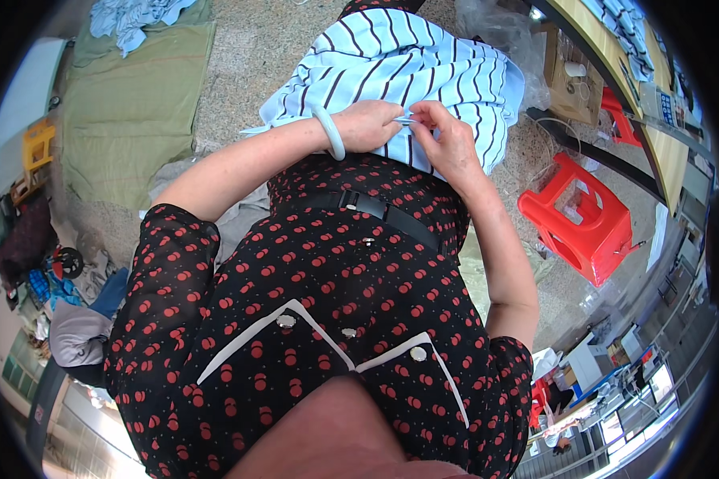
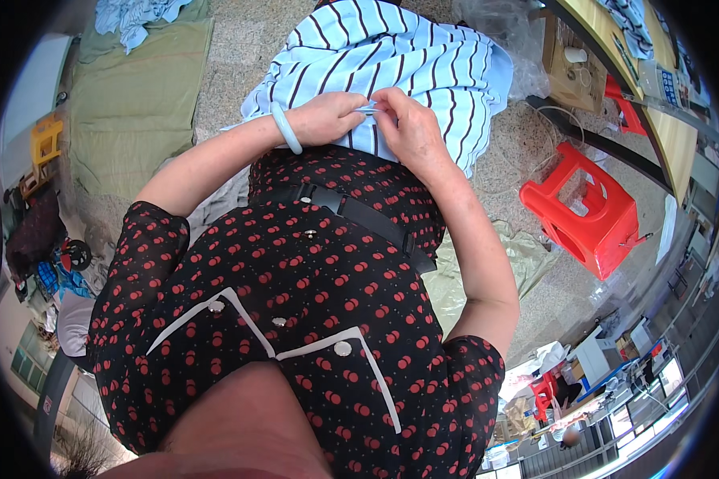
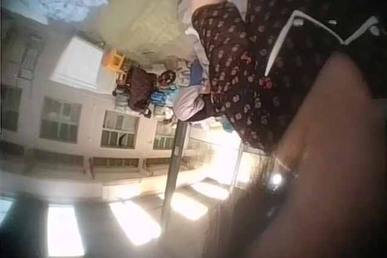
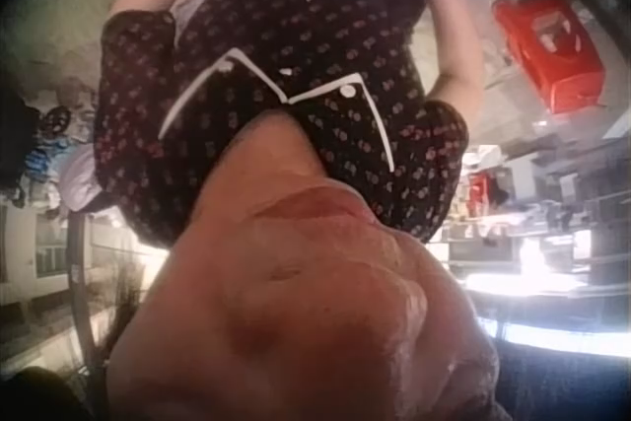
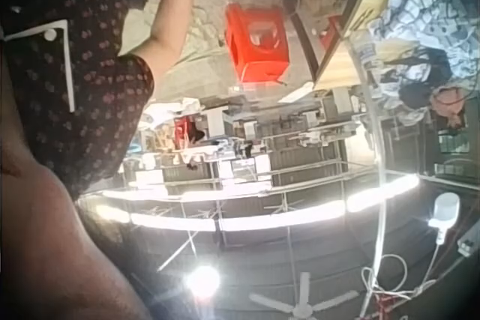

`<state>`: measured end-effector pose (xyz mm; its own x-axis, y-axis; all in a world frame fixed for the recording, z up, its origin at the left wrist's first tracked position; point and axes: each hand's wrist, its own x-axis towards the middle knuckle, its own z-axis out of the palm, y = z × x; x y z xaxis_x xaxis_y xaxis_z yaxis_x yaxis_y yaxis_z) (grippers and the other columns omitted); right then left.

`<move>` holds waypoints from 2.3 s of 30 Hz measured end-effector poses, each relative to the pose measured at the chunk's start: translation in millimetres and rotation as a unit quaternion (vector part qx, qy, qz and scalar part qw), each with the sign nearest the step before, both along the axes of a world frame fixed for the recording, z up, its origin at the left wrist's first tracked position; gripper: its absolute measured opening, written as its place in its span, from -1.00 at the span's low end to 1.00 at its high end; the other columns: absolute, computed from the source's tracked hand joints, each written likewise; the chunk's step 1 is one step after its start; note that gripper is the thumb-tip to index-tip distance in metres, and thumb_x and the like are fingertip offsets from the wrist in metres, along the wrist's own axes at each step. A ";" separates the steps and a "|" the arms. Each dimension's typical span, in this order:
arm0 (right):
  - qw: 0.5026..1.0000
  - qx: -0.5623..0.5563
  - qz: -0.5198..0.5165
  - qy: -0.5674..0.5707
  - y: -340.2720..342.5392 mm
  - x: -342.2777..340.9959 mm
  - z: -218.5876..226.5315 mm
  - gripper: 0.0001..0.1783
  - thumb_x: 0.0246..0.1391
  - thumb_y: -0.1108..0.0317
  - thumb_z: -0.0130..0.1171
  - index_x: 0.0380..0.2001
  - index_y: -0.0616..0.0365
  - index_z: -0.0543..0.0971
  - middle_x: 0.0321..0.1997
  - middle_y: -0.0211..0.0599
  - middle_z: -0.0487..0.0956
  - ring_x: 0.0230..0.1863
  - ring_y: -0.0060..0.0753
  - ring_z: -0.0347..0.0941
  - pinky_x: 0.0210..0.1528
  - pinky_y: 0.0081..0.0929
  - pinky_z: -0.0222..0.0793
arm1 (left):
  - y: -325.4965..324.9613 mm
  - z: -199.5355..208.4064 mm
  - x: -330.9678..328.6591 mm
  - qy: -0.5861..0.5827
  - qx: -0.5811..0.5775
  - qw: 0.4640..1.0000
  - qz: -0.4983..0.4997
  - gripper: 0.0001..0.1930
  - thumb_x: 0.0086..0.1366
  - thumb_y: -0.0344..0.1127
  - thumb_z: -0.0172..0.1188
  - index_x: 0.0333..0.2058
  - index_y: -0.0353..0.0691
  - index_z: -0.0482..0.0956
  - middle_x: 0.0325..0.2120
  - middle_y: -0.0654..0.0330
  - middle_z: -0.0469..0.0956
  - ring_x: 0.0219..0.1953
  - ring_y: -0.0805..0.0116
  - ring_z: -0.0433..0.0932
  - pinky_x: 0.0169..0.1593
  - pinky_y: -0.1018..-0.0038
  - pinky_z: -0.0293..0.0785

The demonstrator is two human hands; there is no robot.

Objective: The recorder is inspecting striped shirts for quality control, checking seams, and trimming loose threads.

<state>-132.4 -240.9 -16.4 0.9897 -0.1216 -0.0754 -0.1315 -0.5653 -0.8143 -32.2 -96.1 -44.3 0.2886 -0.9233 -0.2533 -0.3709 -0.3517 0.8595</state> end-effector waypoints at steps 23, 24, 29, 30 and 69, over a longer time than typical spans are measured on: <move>0.987 0.105 -0.083 0.086 10.0 -9.1 -13.6 -0.81 -0.14 0.53 0.10 -0.36 0.24 0.42 -0.49 -0.38 0.48 -0.42 -0.63 0.41 -0.33 -0.67 0.33 | 4.7 -9.6 -9.3 0.061 -0.014 0.996 0.066 -0.83 0.08 -0.33 -0.11 -0.44 -0.29 0.41 -0.60 0.03 0.39 -0.47 0.16 0.38 -0.37 0.33 0.27; 0.986 0.131 -0.085 0.060 10.2 -10.5 -14.0 -0.77 -0.14 0.53 0.10 -0.31 0.24 0.41 -0.46 -0.36 0.48 -0.41 -0.63 0.41 -0.32 -0.67 0.33 | 5.0 -8.1 -8.0 0.060 -0.016 0.996 0.063 -0.84 0.10 -0.35 -0.09 -0.41 -0.30 0.40 -0.66 0.12 0.35 -0.56 0.37 0.36 -0.42 0.47 0.27; 0.996 0.073 -0.038 0.023 8.3 -12.8 -14.3 -0.72 -0.14 0.52 0.11 -0.26 0.23 0.39 -0.40 -0.33 0.50 -0.40 -0.57 0.44 -0.28 -0.64 0.34 | 1.7 -6.2 -0.7 0.167 0.048 0.981 0.086 -0.84 0.10 -0.32 -0.06 -0.46 -0.29 0.43 -0.71 0.32 0.28 -0.59 0.58 0.25 -0.49 0.59 0.19; 0.996 0.073 -0.038 0.036 8.7 -12.6 -14.6 -0.72 -0.14 0.52 0.11 -0.26 0.23 0.39 -0.40 -0.33 0.50 -0.40 -0.57 0.44 -0.28 -0.64 0.34 | 1.1 -7.1 -0.6 0.180 0.044 0.978 0.094 -0.83 0.10 -0.32 -0.06 -0.47 -0.29 0.43 -0.71 0.37 0.26 -0.59 0.63 0.22 -0.51 0.63 0.16; 0.990 0.114 -0.085 0.011 8.5 -3.9 -23.7 -0.67 -0.12 0.53 0.06 -0.19 0.17 0.36 -0.44 -0.32 0.48 -0.45 -0.54 0.43 -0.39 -0.63 0.34 | 4.1 -14.2 12.4 0.266 0.069 0.960 0.060 -0.78 0.15 -0.25 -0.05 -0.43 -0.27 0.48 -0.65 0.49 0.27 -0.57 0.72 0.16 -0.50 0.72 0.12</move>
